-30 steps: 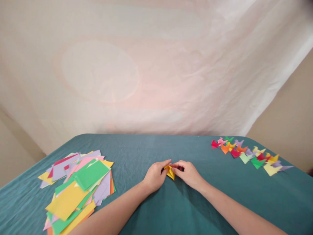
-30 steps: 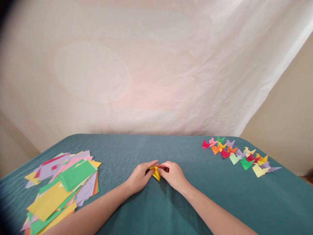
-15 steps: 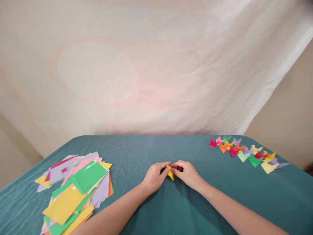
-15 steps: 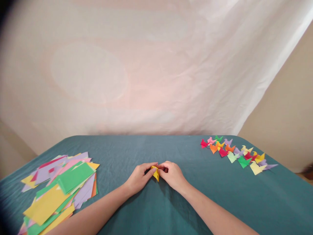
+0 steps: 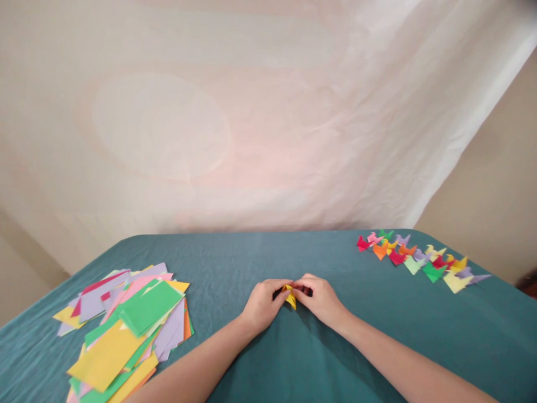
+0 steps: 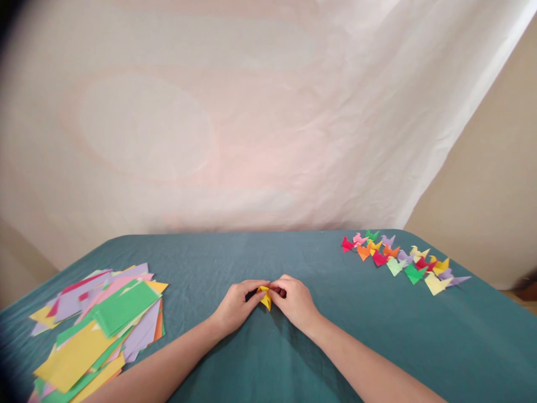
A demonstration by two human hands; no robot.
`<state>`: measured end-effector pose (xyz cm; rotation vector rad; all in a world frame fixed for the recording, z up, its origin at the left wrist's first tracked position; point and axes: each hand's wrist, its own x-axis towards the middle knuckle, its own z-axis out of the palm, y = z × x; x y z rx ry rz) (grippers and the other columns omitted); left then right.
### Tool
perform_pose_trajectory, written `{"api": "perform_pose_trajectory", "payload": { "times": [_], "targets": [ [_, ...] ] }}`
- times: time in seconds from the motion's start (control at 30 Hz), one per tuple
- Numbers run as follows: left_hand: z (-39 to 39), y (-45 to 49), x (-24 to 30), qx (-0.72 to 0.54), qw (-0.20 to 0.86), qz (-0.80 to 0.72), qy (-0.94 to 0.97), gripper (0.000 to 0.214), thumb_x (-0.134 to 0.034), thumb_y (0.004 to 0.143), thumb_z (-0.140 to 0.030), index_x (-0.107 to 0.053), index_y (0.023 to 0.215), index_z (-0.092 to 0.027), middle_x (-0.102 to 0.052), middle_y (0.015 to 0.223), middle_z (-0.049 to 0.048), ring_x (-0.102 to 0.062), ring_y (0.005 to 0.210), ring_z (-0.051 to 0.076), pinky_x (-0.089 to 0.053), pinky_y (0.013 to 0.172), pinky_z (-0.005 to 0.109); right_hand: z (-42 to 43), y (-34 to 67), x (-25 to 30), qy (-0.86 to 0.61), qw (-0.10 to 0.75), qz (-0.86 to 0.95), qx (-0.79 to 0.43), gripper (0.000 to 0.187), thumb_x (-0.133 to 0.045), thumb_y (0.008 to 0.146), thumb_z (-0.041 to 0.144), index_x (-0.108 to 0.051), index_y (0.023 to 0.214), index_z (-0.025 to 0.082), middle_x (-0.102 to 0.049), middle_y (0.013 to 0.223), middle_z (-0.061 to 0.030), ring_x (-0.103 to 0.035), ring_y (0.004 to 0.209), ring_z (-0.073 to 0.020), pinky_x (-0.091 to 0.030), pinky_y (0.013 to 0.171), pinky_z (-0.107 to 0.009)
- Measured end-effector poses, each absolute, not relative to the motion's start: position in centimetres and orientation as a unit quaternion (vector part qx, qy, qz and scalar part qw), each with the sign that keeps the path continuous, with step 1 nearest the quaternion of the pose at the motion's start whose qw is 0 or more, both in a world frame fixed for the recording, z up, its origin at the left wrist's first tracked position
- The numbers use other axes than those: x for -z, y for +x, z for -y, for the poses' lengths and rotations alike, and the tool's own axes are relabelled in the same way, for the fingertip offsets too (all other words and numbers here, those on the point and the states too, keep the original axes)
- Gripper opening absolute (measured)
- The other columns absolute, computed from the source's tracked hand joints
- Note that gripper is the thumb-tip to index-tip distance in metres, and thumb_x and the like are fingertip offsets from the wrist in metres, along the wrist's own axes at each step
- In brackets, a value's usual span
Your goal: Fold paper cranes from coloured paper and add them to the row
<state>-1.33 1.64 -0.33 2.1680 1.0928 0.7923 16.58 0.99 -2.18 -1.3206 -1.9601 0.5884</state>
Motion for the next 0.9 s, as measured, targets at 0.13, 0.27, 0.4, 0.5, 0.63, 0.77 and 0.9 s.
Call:
{"api": "perform_pose_trajectory", "payload": {
  "times": [0.13,0.27,0.4,0.5,0.63,0.77,0.9],
  "targets": [
    [-1.7,-1.34,0.49,-0.293,0.291,-0.414,0.811,0.029,-0.047,0.084,-0.023,-0.064,0.107,-0.021,-0.066,0.107,0.0016,-0.06,0.099,0.017,-0.044,0.09,0.027,-0.75,16.55,2.0,-0.509,0.344,0.762,-0.206,0.017,-0.054,0.082,0.03,-0.07,0.085,0.022,-0.061,0.074,-0.0019,-0.056,0.064,-0.0133,-0.042,0.06,-0.023],
    [-1.77,-1.36,0.61,-0.294,0.3,-0.412,0.809,0.028,-0.046,0.085,-0.025,-0.065,0.105,-0.022,-0.066,0.106,0.0012,-0.06,0.098,0.017,-0.044,0.09,0.027,-0.64,16.53,2.02,-0.504,0.345,0.768,-0.191,0.019,-0.053,0.084,0.032,-0.07,0.087,0.024,-0.061,0.075,-0.0016,-0.056,0.065,-0.0136,-0.042,0.062,-0.024],
    [-1.81,-1.37,0.76,-0.302,0.293,-0.41,0.809,0.027,-0.047,0.085,-0.025,-0.065,0.104,-0.022,-0.067,0.104,0.0008,-0.061,0.096,0.017,-0.045,0.089,0.026,-0.61,16.51,2.06,-0.5,0.344,0.773,-0.187,0.02,-0.051,0.085,0.032,-0.07,0.086,0.024,-0.061,0.075,-0.0016,-0.056,0.065,-0.0136,-0.042,0.062,-0.023],
    [-1.77,-1.36,0.69,-0.302,0.29,-0.413,0.809,0.026,-0.046,0.085,-0.026,-0.066,0.103,-0.022,-0.067,0.103,0.0009,-0.061,0.096,0.017,-0.045,0.088,0.026,-0.61,16.49,2.02,-0.499,0.342,0.775,-0.182,0.021,-0.051,0.086,0.031,-0.07,0.082,0.024,-0.061,0.075,-0.0015,-0.055,0.065,-0.0133,-0.041,0.062,-0.023],
    [-1.75,-1.35,0.54,-0.299,0.29,-0.412,0.81,0.026,-0.046,0.086,-0.026,-0.065,0.103,-0.022,-0.067,0.104,0.0006,-0.061,0.095,0.017,-0.045,0.088,0.026,-0.53,16.44,1.84,-0.498,0.336,0.779,-0.176,0.023,-0.049,0.087,0.03,-0.07,0.081,0.023,-0.061,0.076,-0.0016,-0.055,0.066,-0.0134,-0.04,0.062,-0.023],
    [-1.75,-1.33,0.68,-0.306,0.283,-0.406,0.813,0.026,-0.045,0.086,-0.023,-0.066,0.103,-0.022,-0.067,0.103,0.0004,-0.061,0.096,0.016,-0.044,0.088,0.025,-0.38,16.34,1.69,-0.5,0.332,0.782,-0.167,0.022,-0.049,0.087,0.029,-0.069,0.079,0.023,-0.061,0.075,-0.0014,-0.055,0.066,-0.0132,-0.04,0.062,-0.023],
    [-1.67,-1.23,0.83,-0.299,0.268,-0.403,0.822,0.027,-0.047,0.085,-0.022,-0.064,0.106,-0.022,-0.066,0.105,0.0012,-0.06,0.097,0.016,-0.043,0.09,0.026,-0.29,16.33,1.73,-0.5,0.328,0.786,-0.16,0.021,-0.048,0.087,0.026,-0.068,0.08,0.022,-0.06,0.076,-0.0012,-0.055,0.066,-0.0129,-0.04,0.062,-0.022]
  ]
}}
